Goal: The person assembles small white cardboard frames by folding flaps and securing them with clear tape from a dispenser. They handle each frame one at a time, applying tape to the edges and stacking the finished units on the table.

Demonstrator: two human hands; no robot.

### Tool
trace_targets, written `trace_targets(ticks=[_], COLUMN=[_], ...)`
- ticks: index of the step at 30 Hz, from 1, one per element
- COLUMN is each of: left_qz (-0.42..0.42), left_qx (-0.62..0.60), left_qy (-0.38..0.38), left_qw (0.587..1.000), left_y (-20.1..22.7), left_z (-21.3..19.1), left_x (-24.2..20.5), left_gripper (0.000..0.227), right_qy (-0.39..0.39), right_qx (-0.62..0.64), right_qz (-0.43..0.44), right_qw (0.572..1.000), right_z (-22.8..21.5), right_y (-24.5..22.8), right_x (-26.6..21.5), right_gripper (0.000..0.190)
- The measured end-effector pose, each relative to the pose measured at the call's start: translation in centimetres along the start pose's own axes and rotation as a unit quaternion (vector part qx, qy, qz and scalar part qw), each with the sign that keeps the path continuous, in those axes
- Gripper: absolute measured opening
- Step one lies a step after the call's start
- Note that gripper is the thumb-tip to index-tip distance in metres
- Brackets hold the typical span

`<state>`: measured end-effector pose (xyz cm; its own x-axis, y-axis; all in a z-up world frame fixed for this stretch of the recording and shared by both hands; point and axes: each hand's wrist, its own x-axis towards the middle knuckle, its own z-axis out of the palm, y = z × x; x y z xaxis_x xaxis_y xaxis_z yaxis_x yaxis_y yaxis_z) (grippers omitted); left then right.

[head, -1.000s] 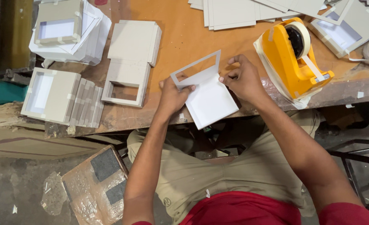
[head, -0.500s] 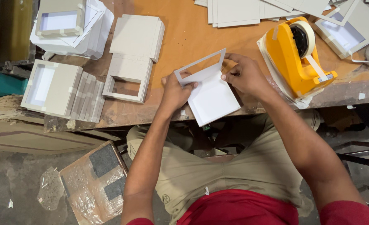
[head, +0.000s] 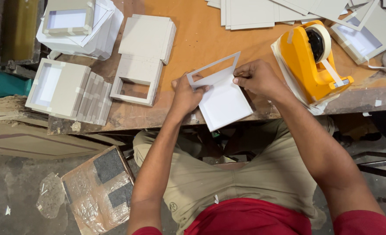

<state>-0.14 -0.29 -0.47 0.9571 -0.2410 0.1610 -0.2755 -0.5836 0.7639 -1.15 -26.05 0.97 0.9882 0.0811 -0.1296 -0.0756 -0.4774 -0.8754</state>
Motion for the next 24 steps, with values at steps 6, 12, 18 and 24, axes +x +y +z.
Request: trace_targets(ticks=[6,12,18,24], left_qz=[0.065,0.075,0.077,0.032], left_qx=[-0.029,-0.014,-0.008,0.009], left_qy=[0.020,0.012,0.026,0.086], left_qw=[0.997,0.997,0.997,0.996], left_y=[0.0,1.0,1.7,1.0], left_z=[0.1,-0.4,-0.5,0.2], left_x=[-0.2,-0.5,-1.2,-1.2], left_gripper=[0.007,0.005,0.011,0.021], right_qy=[0.061,0.136,0.185,0.331], right_qx=[0.006,-0.060,-0.166,-0.319], right_qz=[-0.017,-0.024,-0.093,-0.132], right_qw=[0.998,0.989,0.964,0.878], right_z=[1.2,2.6,1.9,-3.2], right_y=[0.4,-0.7,-2.8,-4.7], right_x=[-0.7,-1.7,-4.7,-12.1], right_gripper=[0.024,0.012,0.020,0.021])
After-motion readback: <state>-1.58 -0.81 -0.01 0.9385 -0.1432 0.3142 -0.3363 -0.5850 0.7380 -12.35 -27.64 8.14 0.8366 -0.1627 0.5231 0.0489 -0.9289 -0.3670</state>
